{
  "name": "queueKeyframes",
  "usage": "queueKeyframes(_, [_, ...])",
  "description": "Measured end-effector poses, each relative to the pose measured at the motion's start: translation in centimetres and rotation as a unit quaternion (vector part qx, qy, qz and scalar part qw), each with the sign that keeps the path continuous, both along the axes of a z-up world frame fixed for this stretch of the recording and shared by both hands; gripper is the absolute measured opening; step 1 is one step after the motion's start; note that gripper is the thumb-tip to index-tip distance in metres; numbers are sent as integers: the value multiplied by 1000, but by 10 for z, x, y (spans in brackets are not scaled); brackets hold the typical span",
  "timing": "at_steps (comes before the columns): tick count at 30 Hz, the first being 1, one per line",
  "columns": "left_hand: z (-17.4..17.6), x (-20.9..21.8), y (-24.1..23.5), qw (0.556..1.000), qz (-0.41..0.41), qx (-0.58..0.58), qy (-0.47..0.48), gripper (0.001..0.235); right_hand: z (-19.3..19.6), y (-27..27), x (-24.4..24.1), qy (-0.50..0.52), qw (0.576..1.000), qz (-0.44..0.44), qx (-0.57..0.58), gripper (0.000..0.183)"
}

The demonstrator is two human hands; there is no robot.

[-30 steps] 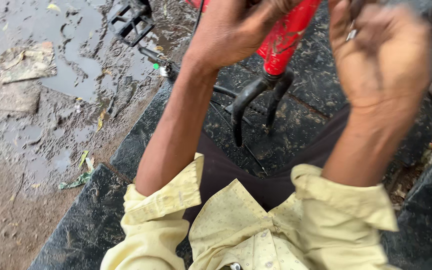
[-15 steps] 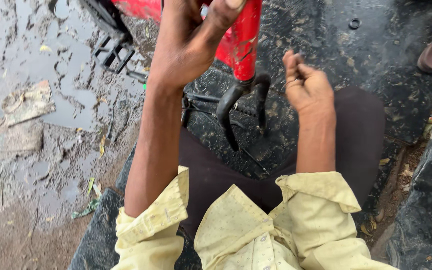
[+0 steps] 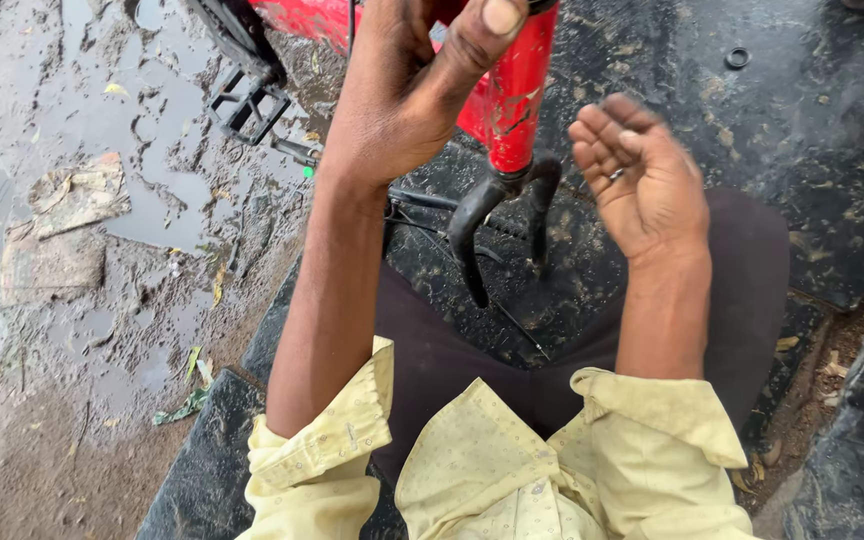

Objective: The person is repairing a red bicycle frame by inserting a bearing into the head tube and tightening a nut. They use their hands to manipulate the bearing and nut, ensuring the components are properly seated.

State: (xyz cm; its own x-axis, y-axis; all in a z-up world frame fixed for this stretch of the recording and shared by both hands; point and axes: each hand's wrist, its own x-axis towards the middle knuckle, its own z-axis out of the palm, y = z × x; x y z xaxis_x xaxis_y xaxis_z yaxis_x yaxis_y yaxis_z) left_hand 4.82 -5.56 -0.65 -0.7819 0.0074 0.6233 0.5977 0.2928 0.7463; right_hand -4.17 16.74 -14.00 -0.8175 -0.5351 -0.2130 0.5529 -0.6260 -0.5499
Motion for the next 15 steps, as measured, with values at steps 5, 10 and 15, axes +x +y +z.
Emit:
queueKeyframes(5, [-13,1,-7,996,59,-37,-51,30,38,-2,21,126,989,-78,22,9])
queueKeyframes(10, [-18,1,-10,993,88,-58,-59,35,70,-15,35,281,948,-148,30,16])
queueKeyframes(15, [-19,0,-11,988,111,-95,-56,41,91,-27,52,378,904,-192,57,9])
